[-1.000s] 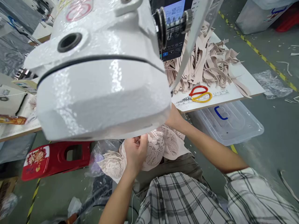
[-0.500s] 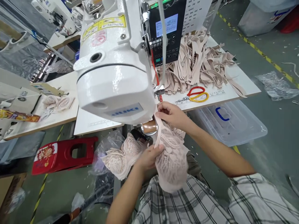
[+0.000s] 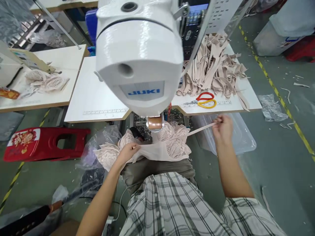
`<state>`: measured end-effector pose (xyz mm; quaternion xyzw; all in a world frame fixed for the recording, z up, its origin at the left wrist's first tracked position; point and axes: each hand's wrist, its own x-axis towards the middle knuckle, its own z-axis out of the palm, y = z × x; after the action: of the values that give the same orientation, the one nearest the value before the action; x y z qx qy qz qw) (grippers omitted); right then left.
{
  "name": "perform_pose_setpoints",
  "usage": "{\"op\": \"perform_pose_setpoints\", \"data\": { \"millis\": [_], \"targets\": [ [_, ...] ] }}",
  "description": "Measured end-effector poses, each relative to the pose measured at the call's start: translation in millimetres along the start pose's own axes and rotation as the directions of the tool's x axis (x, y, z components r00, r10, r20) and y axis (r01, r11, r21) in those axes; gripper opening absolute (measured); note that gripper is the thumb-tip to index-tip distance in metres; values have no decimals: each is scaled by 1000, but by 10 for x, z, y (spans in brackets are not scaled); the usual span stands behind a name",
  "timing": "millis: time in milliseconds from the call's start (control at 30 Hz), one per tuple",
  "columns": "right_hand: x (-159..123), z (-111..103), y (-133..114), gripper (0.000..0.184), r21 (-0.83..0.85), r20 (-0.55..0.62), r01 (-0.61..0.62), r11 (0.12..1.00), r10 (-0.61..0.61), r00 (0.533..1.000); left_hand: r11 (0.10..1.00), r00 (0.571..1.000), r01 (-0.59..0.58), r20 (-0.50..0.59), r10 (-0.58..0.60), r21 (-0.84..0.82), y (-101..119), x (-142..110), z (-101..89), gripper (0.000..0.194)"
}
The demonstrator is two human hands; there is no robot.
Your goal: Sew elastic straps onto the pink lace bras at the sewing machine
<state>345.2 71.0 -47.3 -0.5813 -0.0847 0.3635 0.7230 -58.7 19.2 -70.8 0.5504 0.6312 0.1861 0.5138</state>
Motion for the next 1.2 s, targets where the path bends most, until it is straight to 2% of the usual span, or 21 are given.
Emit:
{"op": "perform_pose_setpoints", "data": {
  "millis": [67,133,200,233,300,400,467,500,533,600,633,733,800,867,967,1100,1200],
  "targets": [
    [136,-106,-199,28,0,-50,62,998,-62,997,1000,983,25,-181,-22,13,-71,39,14,6],
    [224,-151,-359,29,-18,-71,114,993,-115,991,999,938,31,-346,-23,17,-109,99,107,7],
    [236,-127,-432,30,-62,-55,180,982,-183,982,999,888,15,-460,0,29,-99,159,227,12],
    [202,-94,-423,30,-90,-30,212,973,-215,976,999,870,0,-492,19,40,-73,182,283,13],
    [35,-8,-306,29,-151,66,249,957,-241,968,997,863,-50,-500,76,65,20,203,373,13],
    [-447,110,28,28,-273,327,212,938,-117,938,981,896,-176,-399,196,85,245,153,449,16],
    [-831,166,232,34,-376,519,201,905,26,855,963,913,-258,-306,270,80,427,63,462,18],
    [-1009,190,297,31,-428,619,238,872,90,781,953,917,-295,-260,304,75,521,3,457,19],
    [-1163,213,333,25,-476,722,334,814,145,677,941,917,-330,-213,338,71,612,-61,444,20],
    [-1385,256,330,12,-476,841,525,705,191,506,914,907,-399,-109,406,76,773,-192,401,21],
    [-1451,275,305,8,-445,879,611,655,189,438,898,897,-431,-61,437,90,835,-250,377,21],
    [-1522,307,228,10,-316,948,771,553,143,286,852,866,-495,13,500,173,930,-362,331,28],
    [-1522,306,209,9,-257,967,827,500,132,220,841,861,-501,19,508,206,929,-383,329,23],
    [-1514,296,204,5,-261,965,846,466,148,216,856,872,-486,23,490,176,908,-380,341,18],
    [-1494,303,170,10,-323,944,818,475,220,245,888,892,-453,40,451,78,888,-376,350,15],
    [-1464,384,83,11,-372,923,715,591,318,217,883,883,-469,7,469,35,889,-404,354,19],
    [-1470,449,58,16,-429,903,604,671,338,265,864,863,-501,-46,504,54,885,-415,368,20]
  ]
}}
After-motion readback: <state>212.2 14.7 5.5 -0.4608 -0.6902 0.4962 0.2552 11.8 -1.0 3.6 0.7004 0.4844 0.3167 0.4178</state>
